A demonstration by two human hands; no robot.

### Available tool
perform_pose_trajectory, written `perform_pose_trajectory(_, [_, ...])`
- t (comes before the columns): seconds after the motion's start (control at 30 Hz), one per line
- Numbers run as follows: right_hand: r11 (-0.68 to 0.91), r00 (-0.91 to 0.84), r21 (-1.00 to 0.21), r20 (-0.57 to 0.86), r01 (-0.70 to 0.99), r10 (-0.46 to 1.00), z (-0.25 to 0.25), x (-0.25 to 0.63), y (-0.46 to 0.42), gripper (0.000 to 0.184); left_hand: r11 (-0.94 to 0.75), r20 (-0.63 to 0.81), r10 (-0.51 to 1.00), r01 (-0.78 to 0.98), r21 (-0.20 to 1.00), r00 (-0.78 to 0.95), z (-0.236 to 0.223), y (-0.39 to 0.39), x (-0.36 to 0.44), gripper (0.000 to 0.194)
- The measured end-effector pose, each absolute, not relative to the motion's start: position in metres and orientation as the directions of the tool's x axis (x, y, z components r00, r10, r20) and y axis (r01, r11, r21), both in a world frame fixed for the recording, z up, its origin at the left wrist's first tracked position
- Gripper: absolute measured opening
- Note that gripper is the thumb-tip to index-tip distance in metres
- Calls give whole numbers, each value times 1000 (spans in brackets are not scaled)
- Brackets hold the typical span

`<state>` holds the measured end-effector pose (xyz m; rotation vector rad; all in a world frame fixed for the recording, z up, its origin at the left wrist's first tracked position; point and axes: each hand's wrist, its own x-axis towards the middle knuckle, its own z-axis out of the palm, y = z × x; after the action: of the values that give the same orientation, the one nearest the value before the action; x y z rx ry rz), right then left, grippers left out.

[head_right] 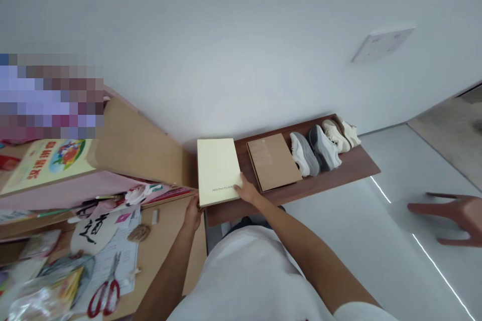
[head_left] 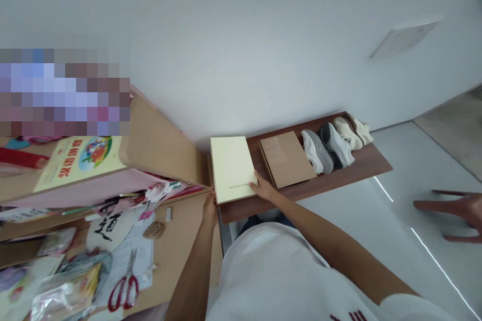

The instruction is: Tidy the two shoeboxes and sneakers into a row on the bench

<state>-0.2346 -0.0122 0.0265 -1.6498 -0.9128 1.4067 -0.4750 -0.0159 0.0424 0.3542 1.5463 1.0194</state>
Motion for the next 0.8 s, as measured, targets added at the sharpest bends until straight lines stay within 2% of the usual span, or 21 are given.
perform_pose_trajectory(0.13, [-492, 44, -863, -490, 118, 870, 30, -248, -29, 84, 541, -628, 742, -342, 768, -236, 52, -33, -476, 41])
perform_pose_trajectory(0.23, [-560, -24, -826, -562, 65, 827, 40, -262, -37, 85, 486, -552, 811, -300, 821, -194, 60, -46, -461, 45])
perform_pose_trajectory(0.33, [-629, -181, -772, -607, -97, 774, 50, -269, -43, 76, 366, -374, 899, -78, 927, -228, 65, -59, -440, 51])
perform_pose_trajectory(0.43, [-647, -239, -735, -604, -203, 761, 52, -266, -49, 68, 247, -208, 963, 246, 937, -171, 70, -74, -421, 59])
perform_pose_trajectory(0.53, [-652, -144, -703, -641, -284, 754, 44, -254, -52, 60, 148, -147, 988, 471, 870, -39, 71, -90, -402, 67])
perform_pose_trajectory(0.67, [-652, 134, -707, -699, -274, 702, 25, -237, -52, 46, 159, -257, 961, 549, 821, 105, 62, -103, -386, 70])
perform_pose_trajectory(0.8, [-653, 206, -711, -702, -261, 682, 12, -229, -54, 44, 320, -364, 931, 562, 763, -35, 41, -94, -401, 72])
